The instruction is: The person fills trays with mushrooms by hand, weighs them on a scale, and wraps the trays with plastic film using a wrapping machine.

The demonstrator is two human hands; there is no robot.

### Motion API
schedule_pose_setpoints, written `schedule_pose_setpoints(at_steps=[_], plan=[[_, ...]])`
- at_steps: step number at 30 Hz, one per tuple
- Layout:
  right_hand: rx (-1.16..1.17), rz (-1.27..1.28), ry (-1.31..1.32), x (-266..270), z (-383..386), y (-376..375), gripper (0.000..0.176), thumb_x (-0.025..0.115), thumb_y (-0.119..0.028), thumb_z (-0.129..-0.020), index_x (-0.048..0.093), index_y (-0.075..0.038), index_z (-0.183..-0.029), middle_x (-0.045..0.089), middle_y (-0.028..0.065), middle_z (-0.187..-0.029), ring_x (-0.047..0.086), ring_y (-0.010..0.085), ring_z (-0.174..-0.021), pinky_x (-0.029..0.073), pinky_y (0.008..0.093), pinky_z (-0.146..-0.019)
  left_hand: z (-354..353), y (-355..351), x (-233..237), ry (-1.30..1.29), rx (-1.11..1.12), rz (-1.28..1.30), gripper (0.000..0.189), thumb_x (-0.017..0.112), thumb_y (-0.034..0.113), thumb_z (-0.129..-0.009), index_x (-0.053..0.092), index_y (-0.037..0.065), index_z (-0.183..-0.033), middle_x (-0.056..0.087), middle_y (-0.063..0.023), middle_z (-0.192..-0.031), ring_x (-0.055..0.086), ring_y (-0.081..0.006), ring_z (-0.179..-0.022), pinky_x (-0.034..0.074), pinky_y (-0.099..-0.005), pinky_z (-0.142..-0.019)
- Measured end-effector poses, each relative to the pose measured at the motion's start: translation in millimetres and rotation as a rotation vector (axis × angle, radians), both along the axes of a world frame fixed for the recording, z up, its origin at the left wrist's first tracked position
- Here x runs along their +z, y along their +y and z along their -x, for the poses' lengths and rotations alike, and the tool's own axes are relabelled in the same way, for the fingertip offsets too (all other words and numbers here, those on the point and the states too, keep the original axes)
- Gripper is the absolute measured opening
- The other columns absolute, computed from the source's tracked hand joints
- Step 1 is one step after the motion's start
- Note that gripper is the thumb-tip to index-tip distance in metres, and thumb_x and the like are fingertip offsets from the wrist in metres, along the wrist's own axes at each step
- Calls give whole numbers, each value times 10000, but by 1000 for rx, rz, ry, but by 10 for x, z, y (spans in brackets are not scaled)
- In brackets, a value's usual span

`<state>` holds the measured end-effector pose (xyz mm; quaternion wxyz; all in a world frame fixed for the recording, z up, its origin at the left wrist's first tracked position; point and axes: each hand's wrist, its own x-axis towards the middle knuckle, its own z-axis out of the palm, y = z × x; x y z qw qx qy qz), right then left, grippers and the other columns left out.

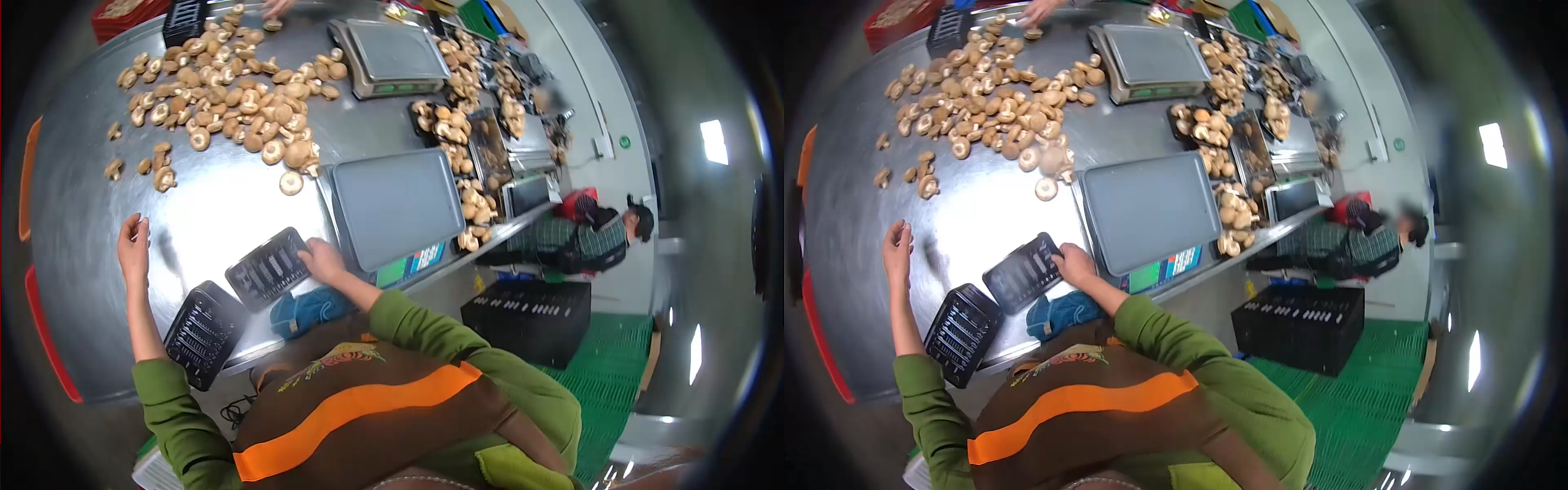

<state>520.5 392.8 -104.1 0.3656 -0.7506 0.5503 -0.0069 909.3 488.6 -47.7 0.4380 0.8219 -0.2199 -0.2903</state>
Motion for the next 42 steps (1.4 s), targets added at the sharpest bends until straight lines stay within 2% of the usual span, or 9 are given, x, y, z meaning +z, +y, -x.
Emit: schedule_pose_setpoints(at_steps=[5,10,13,15,19,24,31,37,42], plan=[[-110,17,-77,50,85,-105,285,587,-259,-853,570,25,-838,593,237,-806,585,405,-808,446,450,-713,-236,-409,-723,-215,-198,10,431,650,284,-841,572,11,-1165,613,-105,-944,583,-163,-826,487,-287,-718],[-128,-82,124,225,-12,-97,283,600,-253,-832,606,28,-859,624,247,-848,590,424,-859,470,461,-763,379,-1179,-841,217,-438,39,416,638,237,-848,557,-22,-1163,613,-93,-905,594,-149,-833,488,-266,-714],[-497,-332,-53,209,-92,-177,266,599,-219,-821,604,39,-885,637,178,-695,650,259,-595,507,383,-628,606,-1649,-973,300,-449,4,431,637,255,-862,542,-43,-1158,616,-79,-922,596,-155,-835,468,-246,-742],[-587,-273,-60,39,-207,-297,252,589,-205,-826,601,39,-887,629,157,-668,633,219,-541,502,363,-579,654,-2008,-1298,829,-141,35,452,641,317,-866,553,-23,-1149,614,-73,-977,586,-150,-846,446,-231,-748],[-697,-116,-87,-398,-511,-786,205,543,-141,-847,598,42,-921,622,149,-650,611,208,-489,466,333,-449,937,-2551,-980,956,180,267,482,655,435,-835,593,28,-1084,592,-36,-1001,539,-121,-824,430,-255,-674],[-872,-72,-150,-527,-1018,-1696,208,499,-88,-840,582,89,-914,625,178,-689,614,228,-491,486,358,-463,801,-3201,-939,846,249,363,514,657,498,-806,621,44,-1044,615,-35,-941,567,-128,-792,452,-270,-713],[-691,116,-35,-448,-1333,-2740,240,478,-90,-849,573,73,-998,643,252,-797,637,289,-515,515,386,-472,425,-3745,-913,66,-275,142,591,622,464,-838,606,-53,-1125,636,-152,-1099,586,-218,-1014,427,-303,-897],[-625,297,-371,-596,-1402,-2877,281,544,-126,-843,569,-17,-1101,625,239,-1008,598,379,-966,466,401,-820,535,-3706,-833,29,-545,554,330,606,306,-878,642,1,-999,630,-101,-1042,583,-218,-975,422,-297,-885],[-666,184,-658,-743,-1378,-2456,225,522,-144,-927,571,-36,-1119,616,43,-876,566,93,-734,476,249,-624,618,-3224,-582,-221,-501,629,229,625,199,-851,633,24,-997,618,-103,-1039,577,-254,-1000,413,-329,-908]])
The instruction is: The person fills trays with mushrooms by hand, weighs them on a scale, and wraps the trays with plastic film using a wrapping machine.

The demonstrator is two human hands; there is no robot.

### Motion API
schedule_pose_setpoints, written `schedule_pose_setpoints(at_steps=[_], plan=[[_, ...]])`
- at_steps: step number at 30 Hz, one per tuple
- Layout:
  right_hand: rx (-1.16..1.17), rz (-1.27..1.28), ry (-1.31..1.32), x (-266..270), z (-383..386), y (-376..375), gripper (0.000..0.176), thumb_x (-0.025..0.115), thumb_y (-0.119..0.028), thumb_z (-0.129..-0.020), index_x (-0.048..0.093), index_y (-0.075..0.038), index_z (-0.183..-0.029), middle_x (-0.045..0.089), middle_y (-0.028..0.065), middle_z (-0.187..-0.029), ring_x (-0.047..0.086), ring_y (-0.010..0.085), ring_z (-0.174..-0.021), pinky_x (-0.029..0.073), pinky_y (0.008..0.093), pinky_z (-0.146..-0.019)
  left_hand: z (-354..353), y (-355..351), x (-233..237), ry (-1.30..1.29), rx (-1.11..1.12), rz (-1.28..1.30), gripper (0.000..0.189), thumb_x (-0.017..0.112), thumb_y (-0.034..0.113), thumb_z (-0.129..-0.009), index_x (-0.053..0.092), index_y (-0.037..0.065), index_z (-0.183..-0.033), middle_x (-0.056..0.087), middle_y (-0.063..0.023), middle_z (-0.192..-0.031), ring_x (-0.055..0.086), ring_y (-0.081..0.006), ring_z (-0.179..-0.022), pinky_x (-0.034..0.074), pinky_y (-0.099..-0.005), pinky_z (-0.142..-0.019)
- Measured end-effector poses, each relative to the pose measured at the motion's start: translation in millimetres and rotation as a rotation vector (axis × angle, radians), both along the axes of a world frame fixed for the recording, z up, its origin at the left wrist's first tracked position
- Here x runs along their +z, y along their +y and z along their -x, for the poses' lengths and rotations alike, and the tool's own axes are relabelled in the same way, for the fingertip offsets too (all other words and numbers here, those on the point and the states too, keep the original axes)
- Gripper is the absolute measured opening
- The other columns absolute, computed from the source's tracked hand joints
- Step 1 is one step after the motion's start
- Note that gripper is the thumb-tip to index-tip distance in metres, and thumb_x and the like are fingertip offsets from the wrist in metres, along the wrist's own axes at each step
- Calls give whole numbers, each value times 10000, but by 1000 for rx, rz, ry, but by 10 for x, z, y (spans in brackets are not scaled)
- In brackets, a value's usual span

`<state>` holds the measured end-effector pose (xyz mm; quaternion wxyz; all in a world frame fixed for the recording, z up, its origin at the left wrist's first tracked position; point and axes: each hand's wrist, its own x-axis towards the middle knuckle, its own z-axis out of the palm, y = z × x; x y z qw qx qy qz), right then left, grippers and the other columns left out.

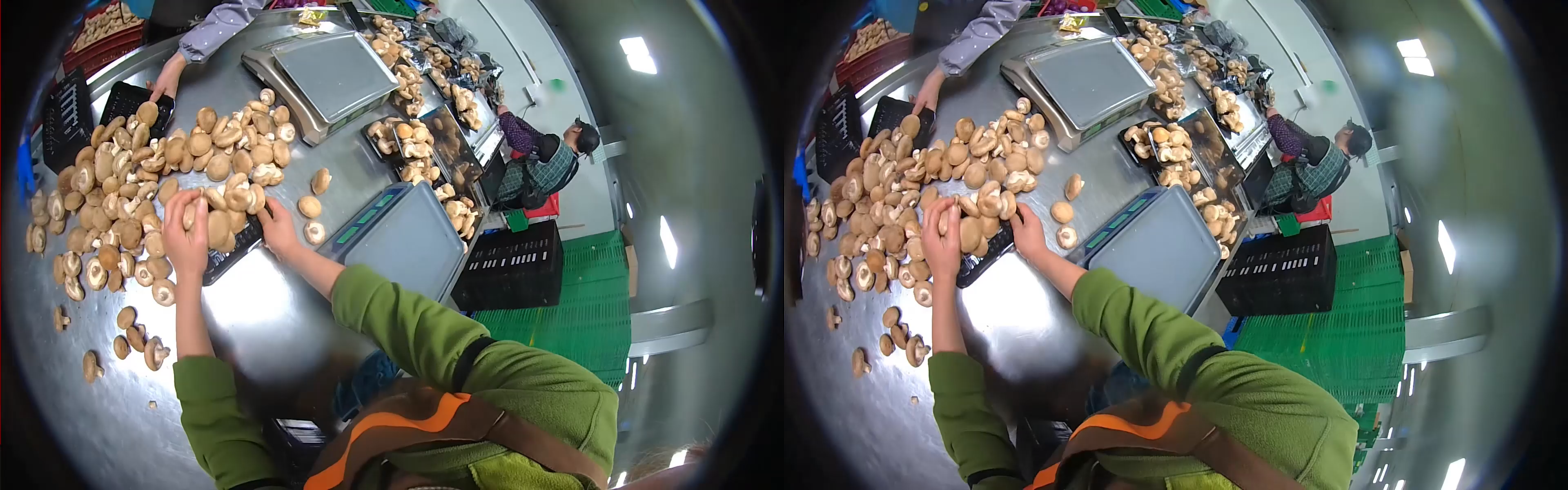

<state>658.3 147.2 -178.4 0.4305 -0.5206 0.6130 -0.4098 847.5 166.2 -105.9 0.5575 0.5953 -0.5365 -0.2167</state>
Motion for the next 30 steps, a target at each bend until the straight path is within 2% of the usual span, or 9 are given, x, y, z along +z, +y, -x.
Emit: schedule_pose_setpoints(at_steps=[3,5,8,11,13,21,24,26,30], plan=[[56,-39,-284,188,18,266,241,523,-159,-940,552,-58,-1157,617,42,-876,558,83,-688,466,231,-564,-45,372,373,-192,20,112,272,653,193,-823,620,22,-1032,610,-129,-1049,573,-268,-1016,421,-350,-910],[49,-75,-322,387,54,437,207,528,-135,-913,556,-17,-1081,628,98,-865,588,154,-772,483,293,-687,-104,593,534,-142,-62,42,327,676,193,-798,603,12,-1061,591,-146,-1082,560,-278,-1027,418,-357,-919],[18,-159,-272,598,103,664,159,530,-142,-913,519,-15,-1007,594,92,-799,571,147,-708,479,297,-600,93,888,871,-78,-174,-18,327,642,148,-819,576,0,-1103,580,-124,-1087,557,-248,-1021,413,-339,-922],[-38,-31,-226,564,299,800,159,515,-219,-951,487,-74,-1011,574,34,-786,585,112,-596,449,249,-383,325,1049,1074,-143,-123,89,305,623,170,-845,578,-11,-1086,564,-131,-1081,535,-265,-1046,406,-351,-922],[-50,-197,-327,1147,519,976,175,523,-242,-948,491,-81,-1009,579,32,-796,589,116,-582,480,255,-408,594,1144,1169,-123,-53,124,287,598,172,-868,580,-11,-1087,560,-136,-1095,527,-268,-1058,399,-352,-929],[-234,-211,-328,1645,1754,1241,150,486,-194,-942,505,-51,-982,580,57,-725,542,113,-496,416,238,-352,1843,1316,1144,111,45,98,271,479,191,-954,579,-22,-1088,550,-143,-1121,515,-262,-1070,383,-345,-945],[-263,-252,-263,1494,2279,1280,167,523,-200,-911,532,-37,-943,607,97,-748,585,176,-560,478,308,-440,2378,1333,990,147,-28,36,255,466,164,-957,559,-33,-1091,489,-174,-1177,477,-296,-1127,374,-377,-971],[-210,25,336,1295,2572,1245,216,598,-232,-837,570,-29,-903,618,135,-748,604,259,-635,503,388,-579,2676,1335,940,186,-31,17,292,454,222,-966,573,-13,-1092,486,-165,-1184,472,-283,-1136,384,-363,-958],[-81,-75,564,1413,3020,1089,278,676,-281,-738,612,-35,-851,620,157,-752,598,308,-694,484,419,-670,2964,1307,898,-1,8,37,280,466,211,-961,573,-10,-1096,504,-159,-1155,484,-275,-1121,388,-355,-947]])
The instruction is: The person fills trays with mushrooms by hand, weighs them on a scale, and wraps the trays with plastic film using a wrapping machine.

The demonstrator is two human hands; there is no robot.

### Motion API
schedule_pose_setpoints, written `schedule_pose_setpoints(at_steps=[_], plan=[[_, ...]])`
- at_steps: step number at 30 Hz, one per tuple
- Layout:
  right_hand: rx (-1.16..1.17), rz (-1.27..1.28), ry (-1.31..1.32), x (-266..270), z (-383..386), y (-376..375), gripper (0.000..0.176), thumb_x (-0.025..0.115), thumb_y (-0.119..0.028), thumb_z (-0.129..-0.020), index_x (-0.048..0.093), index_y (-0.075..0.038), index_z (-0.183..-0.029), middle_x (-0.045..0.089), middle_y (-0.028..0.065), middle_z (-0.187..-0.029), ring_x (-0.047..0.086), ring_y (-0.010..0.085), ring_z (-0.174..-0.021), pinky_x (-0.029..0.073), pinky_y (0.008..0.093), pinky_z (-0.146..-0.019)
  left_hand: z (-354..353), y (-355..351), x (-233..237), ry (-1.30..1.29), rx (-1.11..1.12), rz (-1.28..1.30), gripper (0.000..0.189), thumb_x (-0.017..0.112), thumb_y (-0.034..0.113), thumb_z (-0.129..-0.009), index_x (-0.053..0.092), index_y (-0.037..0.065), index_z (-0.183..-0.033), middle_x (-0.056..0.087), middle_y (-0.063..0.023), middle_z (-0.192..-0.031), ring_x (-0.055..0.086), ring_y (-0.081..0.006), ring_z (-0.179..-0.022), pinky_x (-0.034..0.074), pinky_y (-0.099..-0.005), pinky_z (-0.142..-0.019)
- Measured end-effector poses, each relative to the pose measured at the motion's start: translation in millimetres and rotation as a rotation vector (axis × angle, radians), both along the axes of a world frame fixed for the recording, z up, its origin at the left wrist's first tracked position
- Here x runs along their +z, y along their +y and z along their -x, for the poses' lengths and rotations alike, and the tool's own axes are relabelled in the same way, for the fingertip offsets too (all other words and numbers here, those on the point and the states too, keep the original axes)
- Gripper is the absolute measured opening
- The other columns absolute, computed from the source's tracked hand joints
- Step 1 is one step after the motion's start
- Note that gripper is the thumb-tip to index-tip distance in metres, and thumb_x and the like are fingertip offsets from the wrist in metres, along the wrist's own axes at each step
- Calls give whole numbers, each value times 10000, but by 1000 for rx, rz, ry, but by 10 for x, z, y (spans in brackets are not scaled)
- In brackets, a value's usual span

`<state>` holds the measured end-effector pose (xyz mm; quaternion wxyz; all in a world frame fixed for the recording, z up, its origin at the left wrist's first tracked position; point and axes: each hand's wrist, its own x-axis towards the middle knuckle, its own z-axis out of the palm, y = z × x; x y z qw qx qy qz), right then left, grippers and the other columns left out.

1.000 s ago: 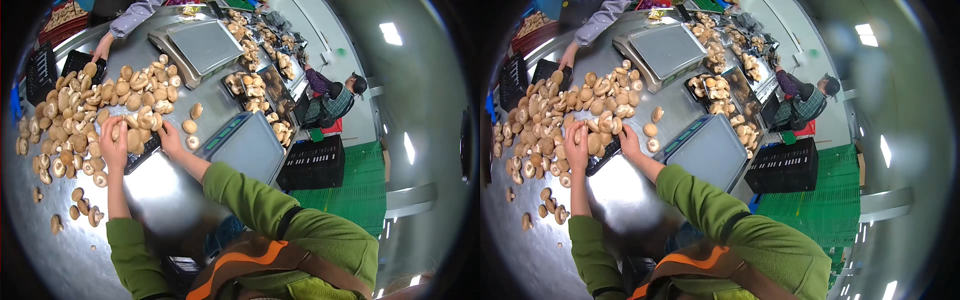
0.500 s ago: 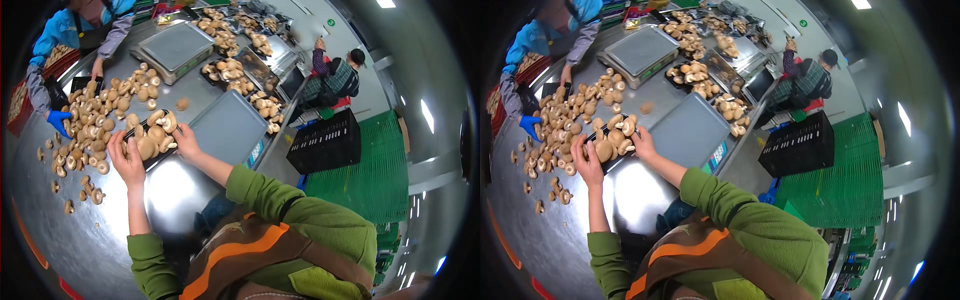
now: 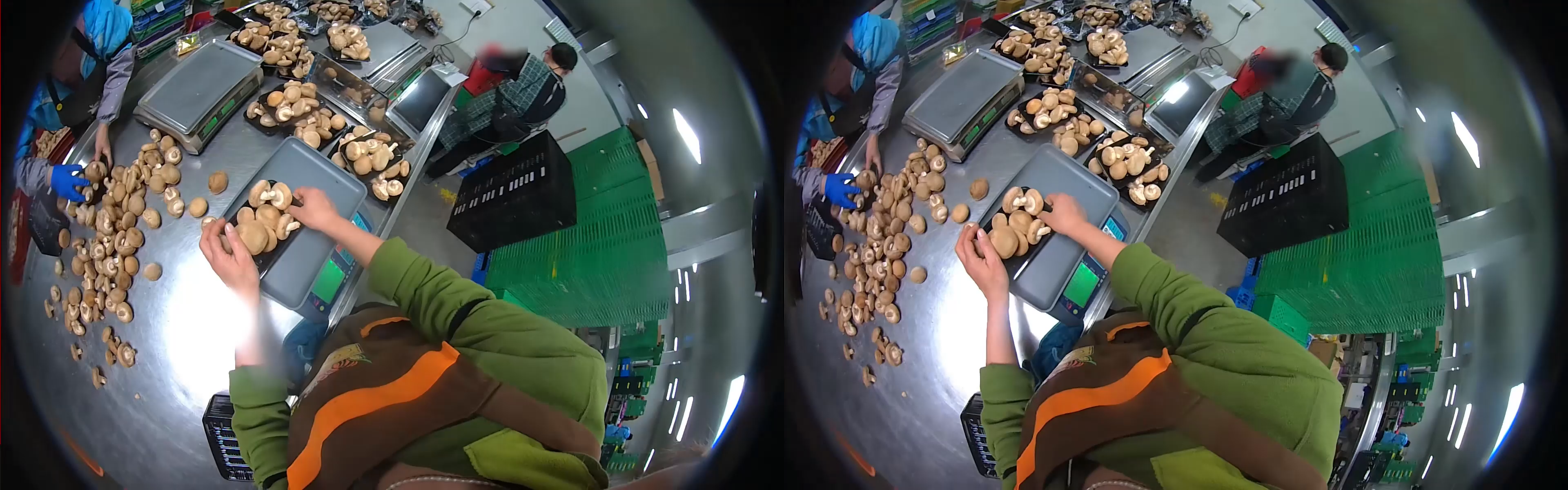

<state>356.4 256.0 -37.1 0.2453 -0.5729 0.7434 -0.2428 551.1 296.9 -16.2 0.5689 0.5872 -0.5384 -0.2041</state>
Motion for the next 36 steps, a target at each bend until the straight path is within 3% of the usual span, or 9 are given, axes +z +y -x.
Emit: schedule_pose_setpoints(at_steps=[2,11,13,17,23,27,29,31,36], plan=[[141,-271,45,120,141,-176,229,731,-233,-682,627,-34,-728,615,126,-659,594,221,-611,480,345,-608,46,26,-16,36,-6,-37,283,459,180,-961,535,-24,-1141,486,-179,-1162,472,-296,-1130,365,-384,-978],[174,-165,-200,-40,337,-325,214,745,-213,-658,650,-38,-738,628,90,-667,584,179,-617,470,323,-598,-43,116,-184,471,156,-85,352,371,247,-1004,517,-46,-1134,568,-159,-1104,550,-229,-1059,439,-353,-961],[164,-144,-207,-15,351,-316,232,732,-254,-656,658,-54,-746,648,141,-721,621,282,-667,484,377,-617,-84,135,-215,513,163,-91,376,354,262,-1008,515,-55,-1130,562,-169,-1106,546,-228,-1068,435,-363,-975],[253,-119,-36,21,367,-366,220,689,-256,-735,659,-44,-787,641,133,-706,600,287,-638,482,371,-628,-99,203,-213,514,196,-91,384,349,269,-1009,516,-58,-1122,555,-170,-1106,548,-224,-1057,441,-365,-968],[330,-74,100,207,396,-324,294,604,-324,-802,672,-78,-946,643,191,-906,612,363,-843,486,440,-729,-65,324,-264,520,184,-89,358,402,269,-997,528,-48,-1107,556,-138,-1075,551,-198,-1012,461,-339,-924],[360,151,113,-12,594,-500,271,627,-280,-805,670,-70,-971,659,155,-849,638,311,-772,503,406,-676,-10,416,-70,171,230,-288,284,545,226,-929,569,-14,-1078,569,-106,-1035,556,-182,-936,472,-320,-810],[272,-148,-263,0,727,-536,257,596,-238,-783,638,-17,-907,632,179,-834,614,317,-712,515,403,-661,39,440,-8,1,236,-380,272,594,207,-895,583,-2,-1068,573,-104,-1020,557,-200,-920,467,-329,-784],[243,-190,-356,46,814,-520,242,602,-201,-792,616,20,-888,617,142,-753,591,231,-594,521,344,-522,77,460,-30,-546,224,-312,308,656,202,-827,597,9,-1059,561,-128,-997,543,-273,-942,451,-368,-801],[246,-242,-522,-105,1078,-558,250,615,-167,-823,628,42,-958,626,96,-757,596,154,-595,511,289,-470,260,389,120,-686,367,-515,349,707,258,-753,620,13,-985,545,-167,-958,527,-340,-944,439,-418,-808]])
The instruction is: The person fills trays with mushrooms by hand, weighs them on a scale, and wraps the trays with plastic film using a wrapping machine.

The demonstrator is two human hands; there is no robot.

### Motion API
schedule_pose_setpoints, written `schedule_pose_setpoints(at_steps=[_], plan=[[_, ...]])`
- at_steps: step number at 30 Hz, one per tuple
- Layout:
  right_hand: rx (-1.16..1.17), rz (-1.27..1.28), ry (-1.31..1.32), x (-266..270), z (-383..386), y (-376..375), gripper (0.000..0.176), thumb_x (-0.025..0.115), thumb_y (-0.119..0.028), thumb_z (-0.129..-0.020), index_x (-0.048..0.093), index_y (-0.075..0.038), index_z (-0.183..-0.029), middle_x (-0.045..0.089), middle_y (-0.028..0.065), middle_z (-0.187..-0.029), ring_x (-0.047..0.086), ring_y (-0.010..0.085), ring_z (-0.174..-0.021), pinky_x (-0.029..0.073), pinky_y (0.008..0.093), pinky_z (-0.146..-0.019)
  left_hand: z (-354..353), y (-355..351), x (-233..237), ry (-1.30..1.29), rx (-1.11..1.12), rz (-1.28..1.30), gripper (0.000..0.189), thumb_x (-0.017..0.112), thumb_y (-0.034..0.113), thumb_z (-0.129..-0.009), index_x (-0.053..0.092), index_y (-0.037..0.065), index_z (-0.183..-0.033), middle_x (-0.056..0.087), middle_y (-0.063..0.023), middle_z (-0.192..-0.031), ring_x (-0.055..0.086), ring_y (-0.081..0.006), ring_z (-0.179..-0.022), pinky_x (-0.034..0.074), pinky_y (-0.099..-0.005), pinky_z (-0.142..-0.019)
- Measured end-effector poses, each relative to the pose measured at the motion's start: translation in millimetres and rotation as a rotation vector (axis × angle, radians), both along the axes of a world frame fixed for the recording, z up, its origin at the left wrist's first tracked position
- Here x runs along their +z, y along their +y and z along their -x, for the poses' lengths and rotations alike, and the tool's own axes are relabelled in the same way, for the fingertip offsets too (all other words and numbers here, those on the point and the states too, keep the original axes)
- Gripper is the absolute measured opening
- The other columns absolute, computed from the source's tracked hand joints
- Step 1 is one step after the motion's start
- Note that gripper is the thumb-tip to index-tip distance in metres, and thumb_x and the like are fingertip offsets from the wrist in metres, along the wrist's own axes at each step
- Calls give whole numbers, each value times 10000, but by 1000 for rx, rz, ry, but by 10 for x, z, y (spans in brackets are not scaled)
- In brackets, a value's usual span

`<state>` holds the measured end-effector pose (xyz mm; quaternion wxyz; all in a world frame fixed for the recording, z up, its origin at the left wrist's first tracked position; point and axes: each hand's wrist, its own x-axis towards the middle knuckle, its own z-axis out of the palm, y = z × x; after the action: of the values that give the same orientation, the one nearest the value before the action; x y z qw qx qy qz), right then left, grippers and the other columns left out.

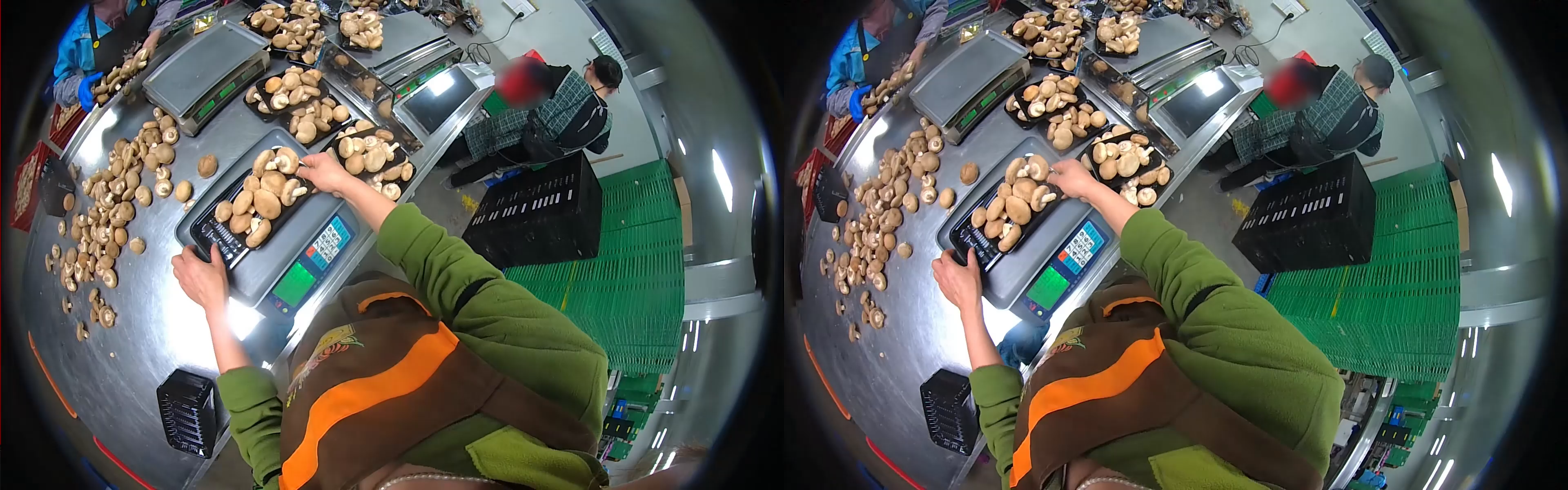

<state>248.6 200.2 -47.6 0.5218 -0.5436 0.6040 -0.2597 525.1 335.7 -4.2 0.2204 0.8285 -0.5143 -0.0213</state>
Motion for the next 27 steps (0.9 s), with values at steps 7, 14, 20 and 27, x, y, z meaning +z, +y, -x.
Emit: schedule_pose_setpoints(at_steps=[7,14,20,27], plan=[[13,-46,-88,-31,169,80,265,651,-173,-811,653,37,-973,663,110,-775,625,182,-635,514,321,-526,-809,-164,-87,112,245,265,310,616,274,-823,625,8,-981,646,-187,-941,623,-334,-857,484,-404,-760],[180,324,530,321,-68,314,325,601,-288,-836,633,-34,-1037,634,190,-958,634,310,-899,509,416,-772,-1860,774,-227,-77,577,124,540,624,398,-824,559,4,-1187,599,-186,-1148,598,-333,-1001,454,-395,-888],[186,431,592,530,296,363,366,604,-306,-811,621,-47,-1069,612,161,-1066,576,331,-1016,462,435,-865,-1692,1338,-332,120,580,175,613,647,424,-814,519,15,-1252,544,-196,-1229,588,-293,-1041,449,-387,-897],[123,364,514,737,707,663,264,589,-287,-798,690,-96,-950,674,144,-899,638,313,-876,498,406,-786,-1186,1011,-250,447,264,284,542,639,370,-866,527,-16,-1228,594,-158,-1147,580,-216,-997,452,-321,-874]])
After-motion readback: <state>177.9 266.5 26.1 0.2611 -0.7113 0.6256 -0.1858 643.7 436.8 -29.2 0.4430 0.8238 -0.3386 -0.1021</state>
